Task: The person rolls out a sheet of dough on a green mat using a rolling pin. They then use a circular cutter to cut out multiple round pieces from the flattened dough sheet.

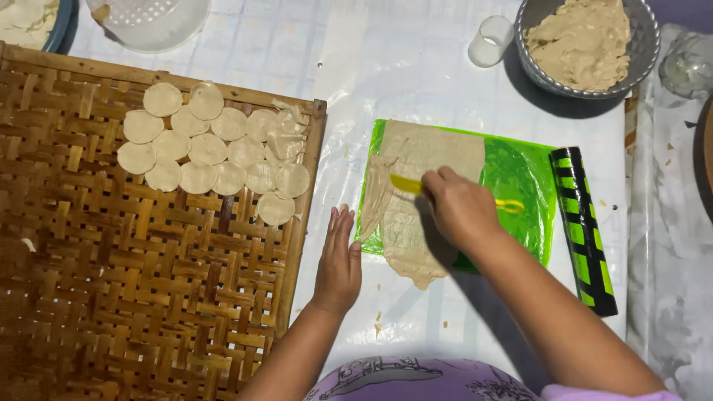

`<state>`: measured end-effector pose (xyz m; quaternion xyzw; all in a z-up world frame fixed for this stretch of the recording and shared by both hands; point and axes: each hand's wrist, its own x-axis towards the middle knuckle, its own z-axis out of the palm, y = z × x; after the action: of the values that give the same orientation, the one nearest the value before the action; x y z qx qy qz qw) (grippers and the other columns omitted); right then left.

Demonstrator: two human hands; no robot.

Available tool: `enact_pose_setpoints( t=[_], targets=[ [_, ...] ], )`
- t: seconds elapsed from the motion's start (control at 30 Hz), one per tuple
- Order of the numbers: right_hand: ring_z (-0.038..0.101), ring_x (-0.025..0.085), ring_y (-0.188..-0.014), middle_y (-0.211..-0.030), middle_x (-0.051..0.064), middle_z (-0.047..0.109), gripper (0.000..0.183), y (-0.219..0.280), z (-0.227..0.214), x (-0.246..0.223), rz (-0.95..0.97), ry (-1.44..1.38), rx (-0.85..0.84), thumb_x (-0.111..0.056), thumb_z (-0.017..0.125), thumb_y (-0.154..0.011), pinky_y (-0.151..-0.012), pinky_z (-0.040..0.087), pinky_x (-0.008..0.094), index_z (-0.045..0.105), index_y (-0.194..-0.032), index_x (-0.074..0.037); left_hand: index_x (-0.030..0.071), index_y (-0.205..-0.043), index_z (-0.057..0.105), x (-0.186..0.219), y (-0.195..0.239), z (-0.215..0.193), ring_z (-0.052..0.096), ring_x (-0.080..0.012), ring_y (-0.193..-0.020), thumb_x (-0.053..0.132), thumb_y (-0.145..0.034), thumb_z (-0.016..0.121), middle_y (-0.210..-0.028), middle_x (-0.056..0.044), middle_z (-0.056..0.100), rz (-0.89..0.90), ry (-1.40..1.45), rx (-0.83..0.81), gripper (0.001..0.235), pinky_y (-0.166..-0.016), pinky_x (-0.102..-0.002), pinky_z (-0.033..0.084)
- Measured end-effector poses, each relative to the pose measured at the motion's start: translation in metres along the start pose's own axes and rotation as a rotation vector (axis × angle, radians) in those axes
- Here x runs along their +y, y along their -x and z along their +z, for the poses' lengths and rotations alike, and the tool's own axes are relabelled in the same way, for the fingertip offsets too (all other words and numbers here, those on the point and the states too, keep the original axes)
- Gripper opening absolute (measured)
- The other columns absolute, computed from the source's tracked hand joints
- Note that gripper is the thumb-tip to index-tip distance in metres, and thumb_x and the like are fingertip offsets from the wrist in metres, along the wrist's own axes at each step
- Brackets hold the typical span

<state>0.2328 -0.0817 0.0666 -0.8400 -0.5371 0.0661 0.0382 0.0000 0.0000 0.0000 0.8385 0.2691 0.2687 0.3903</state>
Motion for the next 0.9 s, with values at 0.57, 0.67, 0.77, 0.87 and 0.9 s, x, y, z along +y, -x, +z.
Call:
enact_pose_setpoints(
  t=[0.57, 0.67, 0.77, 0.87, 0.9],
  targets=[
    [0.069, 0.019, -0.073, -0.078, -0.007, 0.058, 0.008, 0.098, 0.056, -0.035, -0.134, -0.005, 0.176, -0.03, 0.06, -0.096, -0.061, 0.055, 0.033, 0.063, -0.09, -0.033, -0.003, -0.151, 0.036, 0.0, 0.01, 0.003, 0.025, -0.0457, -0.152, 0.013, -0.108, 0.031, -0.157, -0.026, 0.039, 0.004, -0.106, -0.025, 0.046, -0.123, -0.051, 0.027],
    [0.069, 0.019, -0.073, -0.078, -0.006, 0.058, 0.011, 0.117, 0.053, -0.019, -0.098, 0.044, 0.191, -0.028, 0.058, -0.097, -0.06, 0.055, 0.033, 0.064, -0.09, -0.035, -0.002, -0.152, 0.035, 0.0, 0.01, 0.003, 0.024, -0.045, -0.152, 0.014, -0.108, 0.029, -0.158, -0.026, 0.038, 0.006, -0.12, -0.032, 0.047, -0.124, -0.051, 0.026],
    [0.07, 0.018, -0.077, -0.079, -0.008, 0.06, 0.014, 0.137, 0.043, 0.001, -0.018, 0.075, 0.129, -0.029, 0.055, -0.098, -0.064, 0.057, 0.032, 0.065, -0.091, -0.037, -0.002, -0.152, 0.036, 0.001, 0.011, 0.003, 0.024, -0.0449, -0.152, 0.014, -0.108, 0.029, -0.158, -0.026, 0.038, 0.011, -0.114, -0.028, 0.047, -0.124, -0.051, 0.026],
    [0.073, 0.021, -0.084, -0.084, -0.005, 0.066, 0.011, 0.151, 0.028, 0.015, 0.142, 0.033, -0.066, -0.032, 0.055, -0.097, -0.071, 0.059, 0.036, 0.066, -0.096, -0.035, -0.003, -0.151, 0.036, 0.002, 0.011, 0.003, 0.025, -0.045, -0.152, 0.013, -0.108, 0.03, -0.157, -0.026, 0.039, 0.019, -0.108, -0.02, 0.047, -0.124, -0.051, 0.026],
    [0.075, 0.027, -0.088, -0.088, -0.001, 0.071, 0.012, 0.154, 0.021, 0.019, 0.25, -0.027, -0.199, -0.033, 0.057, -0.096, -0.076, 0.06, 0.04, 0.068, -0.1, -0.03, -0.003, -0.151, 0.037, 0.002, 0.01, 0.002, 0.026, -0.0447, -0.152, 0.013, -0.108, 0.029, -0.157, -0.026, 0.04, 0.023, -0.113, -0.013, 0.046, -0.124, -0.051, 0.026]
  ],
)
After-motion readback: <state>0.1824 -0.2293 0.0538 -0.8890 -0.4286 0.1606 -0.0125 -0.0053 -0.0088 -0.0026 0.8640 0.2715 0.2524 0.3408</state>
